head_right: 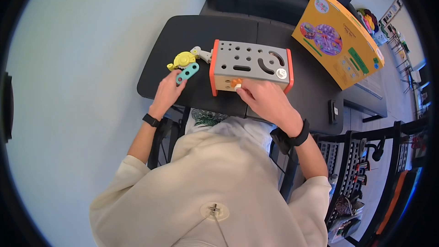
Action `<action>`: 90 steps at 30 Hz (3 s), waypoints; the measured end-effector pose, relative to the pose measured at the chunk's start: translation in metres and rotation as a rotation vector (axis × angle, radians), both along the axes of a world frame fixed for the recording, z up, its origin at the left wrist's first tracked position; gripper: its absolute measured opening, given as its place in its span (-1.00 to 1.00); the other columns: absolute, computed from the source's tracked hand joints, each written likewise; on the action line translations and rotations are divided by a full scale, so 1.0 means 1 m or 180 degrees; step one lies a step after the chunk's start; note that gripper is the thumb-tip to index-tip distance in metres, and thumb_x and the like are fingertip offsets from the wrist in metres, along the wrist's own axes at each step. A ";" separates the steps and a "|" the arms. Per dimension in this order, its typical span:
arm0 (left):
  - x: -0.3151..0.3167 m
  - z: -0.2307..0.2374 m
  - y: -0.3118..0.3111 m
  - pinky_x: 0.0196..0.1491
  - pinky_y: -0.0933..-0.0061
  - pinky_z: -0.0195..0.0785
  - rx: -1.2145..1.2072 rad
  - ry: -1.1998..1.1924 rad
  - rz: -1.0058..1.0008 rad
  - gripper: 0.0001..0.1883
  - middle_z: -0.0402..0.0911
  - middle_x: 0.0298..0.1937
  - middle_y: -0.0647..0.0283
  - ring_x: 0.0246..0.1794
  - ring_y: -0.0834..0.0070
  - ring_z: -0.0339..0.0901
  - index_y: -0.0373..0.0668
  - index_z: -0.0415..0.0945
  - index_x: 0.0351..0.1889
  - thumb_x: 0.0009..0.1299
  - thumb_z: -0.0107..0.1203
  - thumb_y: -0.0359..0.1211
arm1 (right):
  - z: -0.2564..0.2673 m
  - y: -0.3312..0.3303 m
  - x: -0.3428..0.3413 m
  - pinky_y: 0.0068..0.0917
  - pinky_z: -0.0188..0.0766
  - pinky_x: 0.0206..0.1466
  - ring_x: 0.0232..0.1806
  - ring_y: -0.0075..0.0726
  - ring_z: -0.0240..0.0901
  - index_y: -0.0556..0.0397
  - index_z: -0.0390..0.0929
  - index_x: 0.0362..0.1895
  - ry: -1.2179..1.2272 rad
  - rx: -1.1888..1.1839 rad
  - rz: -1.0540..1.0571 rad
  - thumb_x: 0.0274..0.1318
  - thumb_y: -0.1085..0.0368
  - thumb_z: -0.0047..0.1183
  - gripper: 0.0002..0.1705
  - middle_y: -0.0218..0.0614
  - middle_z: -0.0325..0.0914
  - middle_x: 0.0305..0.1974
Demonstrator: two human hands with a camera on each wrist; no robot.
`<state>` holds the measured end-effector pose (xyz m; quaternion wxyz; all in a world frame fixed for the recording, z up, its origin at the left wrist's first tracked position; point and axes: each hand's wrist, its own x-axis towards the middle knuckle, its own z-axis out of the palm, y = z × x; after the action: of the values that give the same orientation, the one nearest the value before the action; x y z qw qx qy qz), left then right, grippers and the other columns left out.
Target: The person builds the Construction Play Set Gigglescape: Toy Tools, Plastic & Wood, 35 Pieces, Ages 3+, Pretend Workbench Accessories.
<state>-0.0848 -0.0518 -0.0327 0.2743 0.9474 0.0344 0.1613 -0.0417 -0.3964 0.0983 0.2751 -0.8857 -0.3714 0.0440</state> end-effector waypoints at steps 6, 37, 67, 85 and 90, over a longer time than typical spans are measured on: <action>0.011 0.060 -0.031 -0.05 0.23 0.62 -0.0866 -0.0482 0.0055 -0.62 0.77 -0.06 -0.02 -0.20 0.13 0.77 -0.34 0.57 0.18 0.48 0.29 -0.34 | -0.012 0.011 0.013 -0.14 0.51 -0.12 -0.16 0.05 0.63 0.13 0.56 0.02 -0.0392 0.0543 -0.0113 0.40 0.23 0.19 -0.73 -0.12 0.64 -0.20; 0.055 -0.026 0.052 0.63 -0.09 0.08 -0.0339 0.1017 0.0377 0.08 0.06 0.69 -0.14 0.66 -0.16 0.11 -0.14 -0.06 0.72 0.39 0.39 -0.03 | -0.039 0.019 0.049 -0.18 0.40 0.16 0.04 -0.08 0.44 0.07 0.59 0.06 -0.1130 0.0213 0.0062 0.34 0.10 0.30 -0.61 -0.25 0.49 -0.07; 0.101 0.002 0.047 0.13 0.05 0.57 -0.0065 -0.0051 0.0097 -0.60 0.75 0.02 -0.08 0.08 -0.08 0.69 -0.21 0.60 0.17 0.45 0.34 -0.24 | 0.017 -0.006 0.062 -0.16 0.52 0.16 0.12 0.01 0.57 0.06 0.50 0.25 -0.0831 0.0111 -0.0195 0.47 0.10 0.15 -0.57 -0.13 0.59 0.02; 0.084 0.176 -0.030 -0.03 0.39 0.70 0.0167 -0.2167 -0.0747 -0.72 0.73 0.17 0.18 -0.03 0.23 0.75 -0.21 0.65 0.12 0.46 0.32 -0.47 | 0.051 0.015 0.119 -0.13 0.55 0.24 0.22 0.10 0.60 0.11 0.40 0.40 -0.0973 0.0252 -0.0206 0.50 0.09 0.10 -0.45 0.01 0.61 0.19; 0.074 0.196 -0.057 0.02 0.38 0.72 0.0184 -0.1936 -0.1117 -0.67 0.68 0.25 0.17 0.02 0.22 0.74 -0.17 0.63 0.17 0.45 0.31 -0.50 | 0.051 0.037 0.130 -0.06 0.55 0.23 0.19 0.23 0.63 0.05 0.06 0.62 -0.0662 0.0549 -0.0028 0.48 0.17 0.13 -0.20 0.13 0.64 0.16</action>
<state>-0.0112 -0.1085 0.1629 0.2685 0.8549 -0.2168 0.3873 0.0880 -0.3595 0.1490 0.3105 -0.8601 -0.3964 -0.0813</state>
